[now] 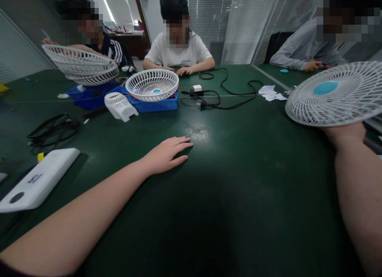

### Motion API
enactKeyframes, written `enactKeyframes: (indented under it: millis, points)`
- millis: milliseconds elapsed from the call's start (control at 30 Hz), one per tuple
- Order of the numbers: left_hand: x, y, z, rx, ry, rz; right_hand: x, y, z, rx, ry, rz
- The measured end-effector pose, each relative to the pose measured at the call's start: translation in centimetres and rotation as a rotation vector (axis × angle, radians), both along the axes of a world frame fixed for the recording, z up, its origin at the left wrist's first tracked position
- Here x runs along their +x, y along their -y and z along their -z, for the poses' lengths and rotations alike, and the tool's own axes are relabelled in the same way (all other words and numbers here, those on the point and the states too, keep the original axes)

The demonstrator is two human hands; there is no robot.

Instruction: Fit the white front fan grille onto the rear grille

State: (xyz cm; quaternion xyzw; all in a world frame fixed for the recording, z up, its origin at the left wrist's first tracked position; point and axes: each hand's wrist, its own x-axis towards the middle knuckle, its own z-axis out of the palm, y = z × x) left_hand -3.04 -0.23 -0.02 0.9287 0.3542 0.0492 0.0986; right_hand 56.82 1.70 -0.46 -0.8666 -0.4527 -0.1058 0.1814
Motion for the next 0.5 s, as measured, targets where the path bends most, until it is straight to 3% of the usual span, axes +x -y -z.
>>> enactKeyframes:
  millis: [500]
  points:
    - [-0.07, -0.04, 0.09, 0.006, 0.024, 0.000, 0.09, 1.00, 0.49, 0.160, -0.030, -0.116]
